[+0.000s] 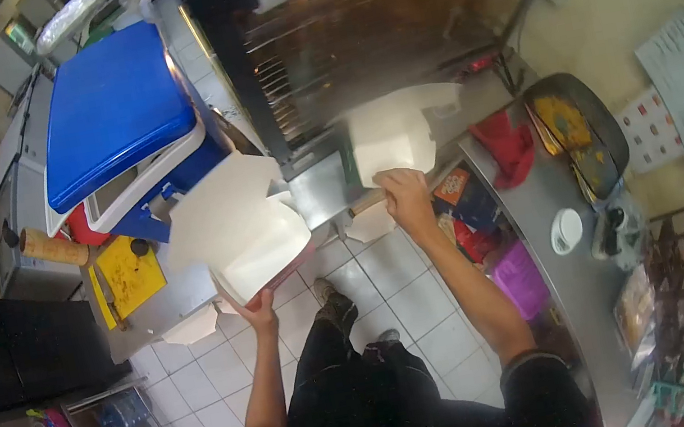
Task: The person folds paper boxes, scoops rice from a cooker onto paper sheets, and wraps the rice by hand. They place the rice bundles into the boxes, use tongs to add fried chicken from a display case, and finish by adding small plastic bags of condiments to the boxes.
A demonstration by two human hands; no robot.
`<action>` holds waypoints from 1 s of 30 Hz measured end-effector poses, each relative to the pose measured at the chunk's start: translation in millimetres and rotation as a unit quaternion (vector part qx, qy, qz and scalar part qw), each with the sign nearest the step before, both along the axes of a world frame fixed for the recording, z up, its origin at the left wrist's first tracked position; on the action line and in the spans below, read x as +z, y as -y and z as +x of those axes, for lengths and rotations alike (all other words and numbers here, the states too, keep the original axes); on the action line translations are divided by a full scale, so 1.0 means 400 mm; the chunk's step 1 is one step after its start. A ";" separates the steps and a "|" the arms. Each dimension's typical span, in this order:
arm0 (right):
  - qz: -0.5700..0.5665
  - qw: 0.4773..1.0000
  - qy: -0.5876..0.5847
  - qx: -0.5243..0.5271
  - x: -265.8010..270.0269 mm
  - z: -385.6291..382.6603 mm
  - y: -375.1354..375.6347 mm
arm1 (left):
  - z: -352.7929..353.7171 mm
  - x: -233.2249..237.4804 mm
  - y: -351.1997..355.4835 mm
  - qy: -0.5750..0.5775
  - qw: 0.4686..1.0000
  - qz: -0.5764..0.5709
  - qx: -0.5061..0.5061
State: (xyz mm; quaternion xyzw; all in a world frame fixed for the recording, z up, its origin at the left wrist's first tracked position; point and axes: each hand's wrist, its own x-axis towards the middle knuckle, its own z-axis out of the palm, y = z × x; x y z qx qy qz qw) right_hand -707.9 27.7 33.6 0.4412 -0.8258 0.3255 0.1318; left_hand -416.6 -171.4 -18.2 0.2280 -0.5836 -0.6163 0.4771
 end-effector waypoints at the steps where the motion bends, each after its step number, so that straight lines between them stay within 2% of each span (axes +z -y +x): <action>1: 0.040 0.999 -0.012 0.006 -0.056 -0.033 0.036 | -0.027 -0.058 0.019 -0.002 1.000 -0.009 0.024; 2: 0.084 0.996 -0.021 0.015 -0.119 -0.056 0.059 | -0.039 -0.118 0.028 0.000 0.999 -0.014 0.049; 3: 0.200 0.979 -0.004 0.025 -0.181 -0.088 0.071 | -0.048 -0.175 0.055 0.099 0.990 -0.067 0.080; 4: 0.214 0.976 -0.030 0.020 -0.248 -0.124 0.083 | -0.064 -0.208 0.071 0.125 0.989 -0.011 0.073; 6: 0.238 0.969 -0.073 0.007 -0.354 -0.144 0.086 | -0.074 -0.272 0.116 0.192 0.975 -0.070 0.085; 9: 0.212 0.976 -0.046 0.013 -0.320 -0.130 0.104 | -0.057 -0.298 0.140 0.333 0.916 -0.150 0.165; 13: 0.181 0.983 -0.009 0.017 -0.304 -0.122 0.108 | -0.078 -0.258 0.115 0.332 0.916 -0.152 0.167; 16: 0.116 0.992 0.009 -0.039 -0.248 -0.084 0.101 | -0.122 -0.243 0.109 0.299 0.938 -0.074 0.162; 18: 0.069 0.996 0.029 -0.057 -0.202 -0.051 0.096 | -0.136 -0.232 0.107 0.339 0.912 -0.094 0.213; 20: -0.001 0.995 0.103 0.002 -0.207 -0.018 0.095 | -0.151 -0.220 0.095 0.346 0.900 -0.070 0.257; 21: -0.029 0.989 0.144 0.023 -0.209 0.007 0.087 | -0.163 -0.210 0.087 0.371 0.861 -0.119 0.328; 23: -0.030 0.940 0.327 0.088 -0.176 0.048 0.139 | -0.181 -0.181 0.047 0.385 0.846 -0.180 0.320; 24: -0.040 0.948 0.296 0.111 -0.207 0.045 0.179 | -0.208 -0.158 0.041 0.388 0.840 -0.212 0.315; 25: -0.047 0.953 0.268 0.133 -0.239 0.051 0.203 | -0.240 -0.092 0.021 0.429 0.836 -0.252 0.231; 28: -0.047 0.919 0.376 0.110 -0.190 0.057 0.295 | -0.378 -0.023 0.009 0.527 0.800 -0.255 0.133; 30: -0.038 0.911 0.392 0.120 -0.149 0.051 0.331 | -0.413 -0.163 0.080 0.592 0.777 -0.199 0.079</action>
